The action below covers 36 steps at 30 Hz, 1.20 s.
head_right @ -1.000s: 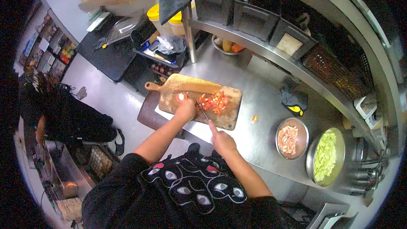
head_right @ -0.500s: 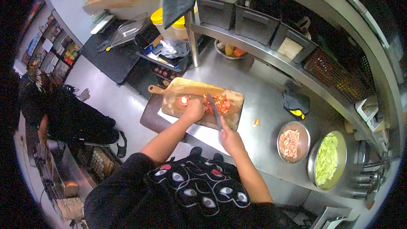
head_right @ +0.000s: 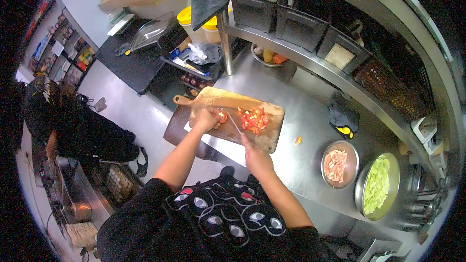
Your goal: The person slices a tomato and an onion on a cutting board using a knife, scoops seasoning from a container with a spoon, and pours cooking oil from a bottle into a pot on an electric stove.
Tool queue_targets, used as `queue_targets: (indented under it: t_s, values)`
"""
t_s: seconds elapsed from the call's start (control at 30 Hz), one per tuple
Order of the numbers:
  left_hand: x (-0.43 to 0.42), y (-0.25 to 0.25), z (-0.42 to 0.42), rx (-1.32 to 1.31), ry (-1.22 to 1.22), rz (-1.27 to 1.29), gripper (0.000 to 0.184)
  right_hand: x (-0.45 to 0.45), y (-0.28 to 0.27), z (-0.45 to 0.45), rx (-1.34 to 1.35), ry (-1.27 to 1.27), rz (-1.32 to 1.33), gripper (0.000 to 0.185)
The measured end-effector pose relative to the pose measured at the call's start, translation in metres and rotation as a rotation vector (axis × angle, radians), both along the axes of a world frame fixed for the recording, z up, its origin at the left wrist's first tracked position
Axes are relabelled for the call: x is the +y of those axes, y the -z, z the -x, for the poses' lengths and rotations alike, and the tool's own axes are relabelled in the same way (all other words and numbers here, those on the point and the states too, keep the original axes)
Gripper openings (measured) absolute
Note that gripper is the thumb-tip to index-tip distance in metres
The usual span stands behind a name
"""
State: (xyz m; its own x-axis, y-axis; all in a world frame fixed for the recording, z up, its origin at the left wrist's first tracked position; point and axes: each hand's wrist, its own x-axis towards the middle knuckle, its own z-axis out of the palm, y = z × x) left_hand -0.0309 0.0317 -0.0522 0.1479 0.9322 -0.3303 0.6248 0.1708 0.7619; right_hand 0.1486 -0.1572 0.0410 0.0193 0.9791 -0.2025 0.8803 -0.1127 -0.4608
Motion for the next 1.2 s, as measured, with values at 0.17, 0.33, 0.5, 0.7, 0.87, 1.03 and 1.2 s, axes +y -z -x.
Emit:
queue_targets:
  t_s: [0.17, 0.33, 0.5, 0.7, 0.87, 1.03, 1.2]
  values:
    - [-0.009, -0.037, -0.01, -0.012, -0.015, 0.094, 0.012, 0.004, 0.014, 0.013, -0.086, -0.089, -0.056, 0.058]
    - [-0.01, -0.029, -0.011, 0.03, -0.044, 0.074, 0.01, 0.008, 0.015, 0.018, 0.006, -0.063, 0.003, 0.054]
    - [-0.015, -0.023, -0.005, -0.025, 0.016, -0.071, 0.01, 0.035, 0.025, 0.026, 0.071, -0.002, 0.022, 0.05]
    - [-0.011, -0.005, 0.005, -0.211, -0.09, 0.138, 0.009, 0.025, 0.013, 0.015, 0.094, -0.001, 0.001, 0.045]
    - [-0.014, -0.006, 0.004, -0.362, -0.136, 0.19, 0.017, 0.006, 0.01, 0.014, 0.03, -0.072, -0.019, 0.054]
    - [-0.009, 0.011, 0.007, -0.389, -0.137, 0.163, 0.015, 0.011, 0.02, 0.014, 0.059, -0.089, -0.032, 0.053]
    - [-0.016, -0.007, 0.006, -0.47, -0.134, 0.181, 0.015, 0.034, 0.024, 0.021, 0.146, -0.002, 0.061, 0.049]
